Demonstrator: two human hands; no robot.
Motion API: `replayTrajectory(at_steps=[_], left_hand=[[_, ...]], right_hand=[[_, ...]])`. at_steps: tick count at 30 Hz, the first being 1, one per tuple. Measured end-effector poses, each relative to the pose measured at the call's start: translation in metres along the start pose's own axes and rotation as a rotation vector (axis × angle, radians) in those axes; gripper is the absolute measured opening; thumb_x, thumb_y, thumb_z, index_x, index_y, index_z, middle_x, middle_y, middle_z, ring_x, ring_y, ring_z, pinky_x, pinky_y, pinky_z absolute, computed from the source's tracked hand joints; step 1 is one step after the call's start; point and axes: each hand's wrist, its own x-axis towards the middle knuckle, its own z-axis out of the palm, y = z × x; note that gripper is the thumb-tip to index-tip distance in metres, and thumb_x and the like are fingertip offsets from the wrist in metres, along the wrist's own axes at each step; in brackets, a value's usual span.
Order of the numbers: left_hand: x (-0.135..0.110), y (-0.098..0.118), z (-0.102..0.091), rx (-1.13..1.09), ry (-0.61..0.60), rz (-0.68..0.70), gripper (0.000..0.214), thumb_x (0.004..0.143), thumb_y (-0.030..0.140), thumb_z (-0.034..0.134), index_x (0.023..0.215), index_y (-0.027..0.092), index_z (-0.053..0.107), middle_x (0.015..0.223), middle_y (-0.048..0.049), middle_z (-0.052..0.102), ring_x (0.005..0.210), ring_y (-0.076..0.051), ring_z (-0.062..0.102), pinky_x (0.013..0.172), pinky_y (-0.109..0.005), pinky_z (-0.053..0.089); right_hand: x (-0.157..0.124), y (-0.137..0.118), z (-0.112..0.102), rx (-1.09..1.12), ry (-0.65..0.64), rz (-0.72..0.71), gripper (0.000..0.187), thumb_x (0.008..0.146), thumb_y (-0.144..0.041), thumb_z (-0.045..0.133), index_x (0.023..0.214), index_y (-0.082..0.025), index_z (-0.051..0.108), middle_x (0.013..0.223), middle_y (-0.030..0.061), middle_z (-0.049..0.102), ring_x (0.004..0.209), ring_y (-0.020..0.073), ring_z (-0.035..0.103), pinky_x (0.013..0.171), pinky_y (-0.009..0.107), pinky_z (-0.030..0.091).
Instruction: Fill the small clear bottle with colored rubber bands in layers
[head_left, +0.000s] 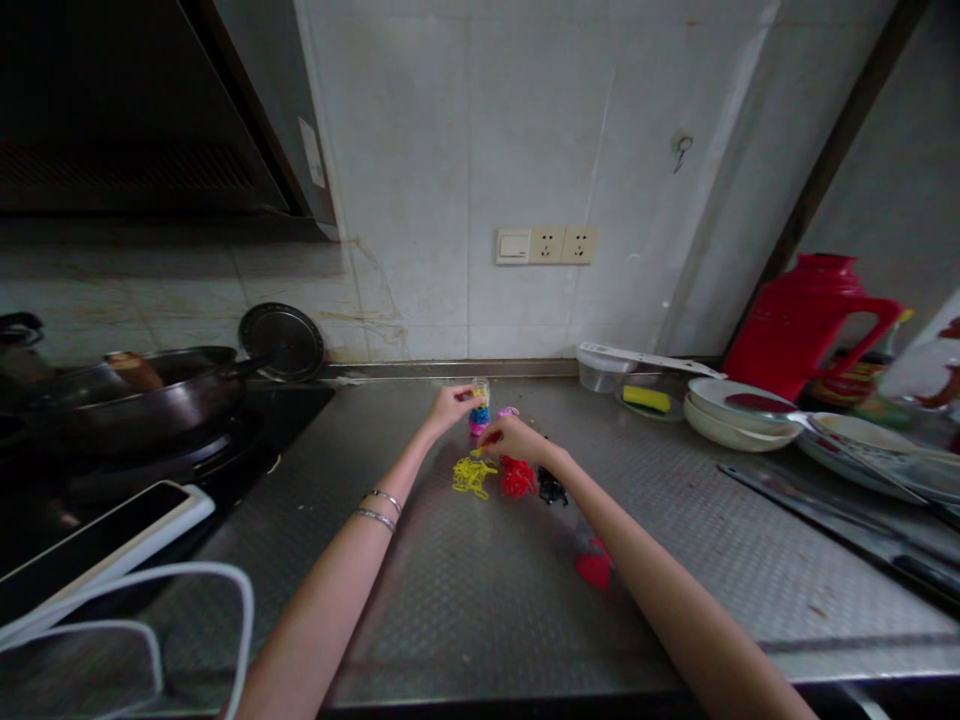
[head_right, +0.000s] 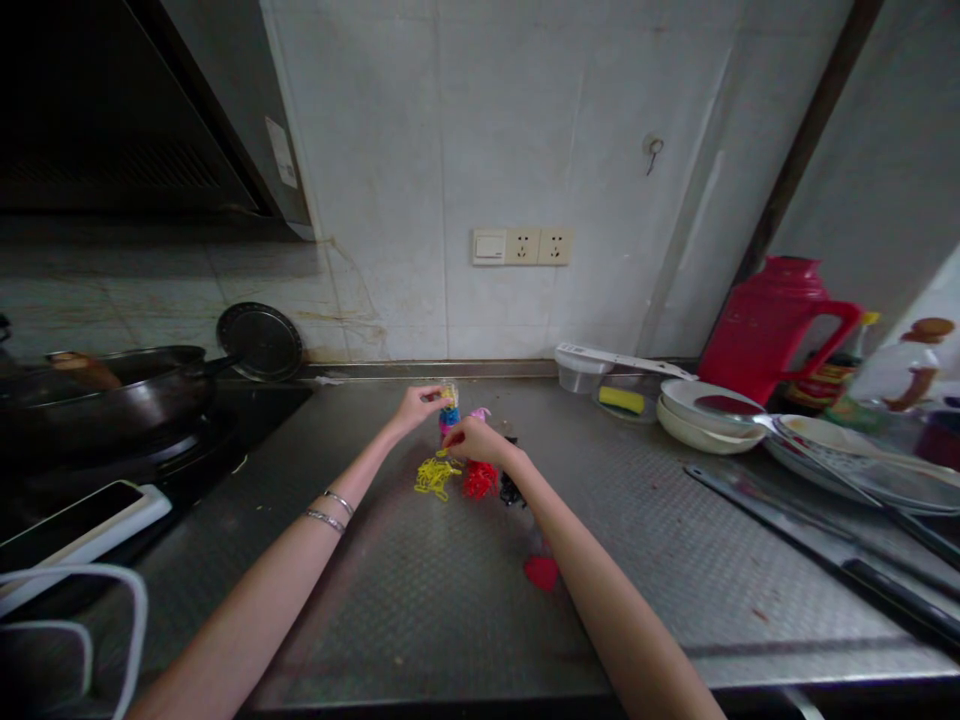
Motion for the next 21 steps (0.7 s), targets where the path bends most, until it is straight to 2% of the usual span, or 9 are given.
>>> replayTrajectory(at_steps=[6,11,15,21], left_hand=[[0.001,-0.004,0.000,0.012,0.000,0.009,0.042,0.061,0.038,0.065,0.092,0.010,0.066,0.080,-0.0079,0.067,0.069,-0.016,0.055,0.065,-0.026,0.042],[0.002,-0.007,-0.001,0.031,-0.014,0.043,0.042,0.062,0.039,0.063,0.093,0.011,0.066,0.082,-0.0071,0.067,0.067,-0.014,0.054,0.064,-0.025,0.041],[0.003,-0.006,-0.001,0.024,-0.015,0.064,0.038,0.063,0.039,0.062,0.089,0.011,0.067,0.077,-0.0058,0.066,0.064,-0.013,0.052,0.059,-0.023,0.038],[0.001,-0.003,-0.002,0.007,-0.030,0.086,0.034,0.065,0.038,0.060,0.086,0.012,0.068,0.074,-0.0036,0.065,0.060,-0.011,0.049,0.056,-0.022,0.036]], right_hand=[[-0.001,-0.002,-0.003,0.055,0.079,-0.007,0.021,0.069,-0.022,0.055,0.082,-0.013,0.069,0.070,0.0026,0.066,0.062,0.0116,0.055,0.057,0.019,0.040],[-0.001,-0.004,-0.016,0.092,0.146,0.026,0.023,0.068,-0.029,0.058,0.080,-0.013,0.069,0.069,0.0029,0.066,0.061,0.0119,0.056,0.056,0.020,0.041],[0.005,-0.008,-0.036,0.126,0.183,0.010,0.024,0.068,-0.029,0.057,0.080,-0.012,0.068,0.070,0.0036,0.066,0.059,0.0113,0.055,0.056,0.020,0.041],[0.024,-0.015,-0.083,0.092,0.257,0.004,0.021,0.065,-0.023,0.059,0.079,-0.010,0.068,0.073,0.0049,0.066,0.064,0.0122,0.057,0.060,0.021,0.044]])
